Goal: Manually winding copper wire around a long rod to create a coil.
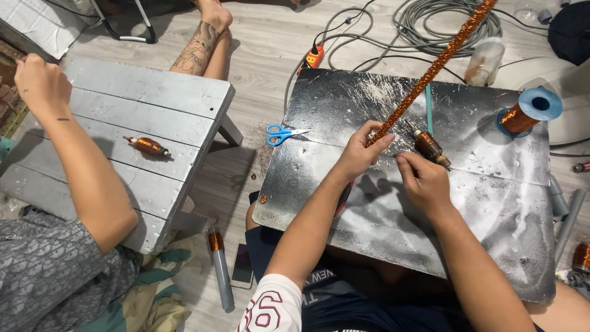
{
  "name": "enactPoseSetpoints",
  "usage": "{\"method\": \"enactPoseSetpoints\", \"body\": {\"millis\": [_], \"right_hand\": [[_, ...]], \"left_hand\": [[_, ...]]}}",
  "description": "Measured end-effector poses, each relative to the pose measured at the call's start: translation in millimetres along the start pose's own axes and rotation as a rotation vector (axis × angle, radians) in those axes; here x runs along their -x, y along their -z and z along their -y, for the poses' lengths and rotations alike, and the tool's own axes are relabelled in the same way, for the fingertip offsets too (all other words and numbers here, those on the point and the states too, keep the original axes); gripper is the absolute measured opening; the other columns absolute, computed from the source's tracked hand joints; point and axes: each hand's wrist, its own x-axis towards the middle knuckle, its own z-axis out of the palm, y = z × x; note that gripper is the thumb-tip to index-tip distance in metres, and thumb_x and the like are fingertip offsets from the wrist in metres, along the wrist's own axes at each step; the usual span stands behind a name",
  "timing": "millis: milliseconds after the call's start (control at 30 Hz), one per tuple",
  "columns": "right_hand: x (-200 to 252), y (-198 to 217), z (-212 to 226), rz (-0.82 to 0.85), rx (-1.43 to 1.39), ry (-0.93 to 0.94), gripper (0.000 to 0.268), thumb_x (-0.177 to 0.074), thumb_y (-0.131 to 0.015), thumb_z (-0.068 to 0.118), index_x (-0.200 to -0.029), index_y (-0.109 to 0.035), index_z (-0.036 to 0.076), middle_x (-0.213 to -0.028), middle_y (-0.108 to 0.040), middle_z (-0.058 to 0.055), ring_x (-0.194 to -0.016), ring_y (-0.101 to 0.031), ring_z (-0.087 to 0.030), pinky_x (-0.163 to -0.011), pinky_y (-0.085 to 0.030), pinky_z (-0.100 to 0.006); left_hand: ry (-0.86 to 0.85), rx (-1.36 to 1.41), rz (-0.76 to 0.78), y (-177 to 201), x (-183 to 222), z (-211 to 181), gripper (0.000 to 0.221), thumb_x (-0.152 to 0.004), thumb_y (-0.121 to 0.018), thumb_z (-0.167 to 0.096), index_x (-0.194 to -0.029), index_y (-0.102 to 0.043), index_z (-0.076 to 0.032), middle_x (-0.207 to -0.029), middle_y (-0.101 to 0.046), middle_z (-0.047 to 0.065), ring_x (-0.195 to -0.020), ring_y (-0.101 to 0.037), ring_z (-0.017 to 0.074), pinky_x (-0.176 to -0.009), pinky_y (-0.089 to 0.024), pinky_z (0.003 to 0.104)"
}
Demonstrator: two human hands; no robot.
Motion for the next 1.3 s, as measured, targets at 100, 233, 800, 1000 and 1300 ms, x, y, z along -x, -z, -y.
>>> {"method": "enactPoseSetpoints", "body": {"millis": [100, 233, 800, 1000, 1300], "right_hand": [[-6, 4, 10, -0.029, -0.032, 0.031, 0.009, -0.115, -0.080, 0.019, -0.109, -0.086, 0.017, -0.067, -0.070, -0.009, -0.066, -0.073, -0.036, -0.065, -0.058, -0.040], [-8, 7, 10, -0.034, -0.034, 0.025, 0.009, -0.114, -0.081, 0.018, -0.107, -0.087, 0.017, -0.061, -0.066, -0.008, -0.061, -0.071, -0.032, -0.061, -0.056, -0.037], [-7, 8, -4, 0.033, -0.115, -0.012, 0.014, -0.115, -0.077, 0.016, -0.105, -0.085, 0.011, -0.050, -0.055, -0.009, -0.048, -0.059, -0.028, -0.054, -0.049, -0.036], [-9, 11, 4, 0.041, -0.110, 0.013, 0.011, -0.112, -0.079, 0.013, -0.104, -0.086, 0.011, -0.058, -0.064, -0.014, -0.055, -0.068, -0.035, -0.056, -0.051, -0.039], [-9, 17, 7, 0.003, -0.100, 0.031, 0.012, -0.113, -0.079, 0.014, -0.104, -0.086, 0.011, -0.061, -0.065, -0.015, -0.059, -0.069, -0.038, -0.057, -0.053, -0.041]], "left_hand": [[0.022, -0.012, -0.019, -3, 2, -5, 0.012, -0.113, -0.074, -0.021, -0.121, -0.068, -0.014, -0.056, -0.047, -0.004, -0.047, -0.045, 0.0037, -0.048, -0.036, 0.021], [0.007, -0.092, -0.022, 0, -1, 1, 0.012, -0.112, -0.075, -0.023, -0.120, -0.071, -0.015, -0.058, -0.053, -0.004, -0.049, -0.048, 0.0039, -0.049, -0.038, 0.020], [0.157, 0.067, 0.056, -7, 6, 6, 0.041, -0.126, -0.047, -0.029, -0.108, -0.072, -0.001, -0.061, -0.036, -0.009, -0.051, -0.036, -0.0008, -0.046, -0.032, 0.018], [0.164, 0.122, -0.002, -2, 2, 9, 0.040, -0.112, -0.076, -0.023, -0.143, -0.058, -0.006, -0.062, -0.052, -0.005, -0.046, -0.045, 0.0019, -0.042, -0.037, 0.021], [0.275, 0.379, -0.053, 7, -6, 39, 0.013, -0.111, -0.070, -0.012, -0.118, -0.060, -0.009, -0.054, -0.037, -0.002, -0.041, -0.040, 0.0067, -0.039, -0.040, 0.024]]}}
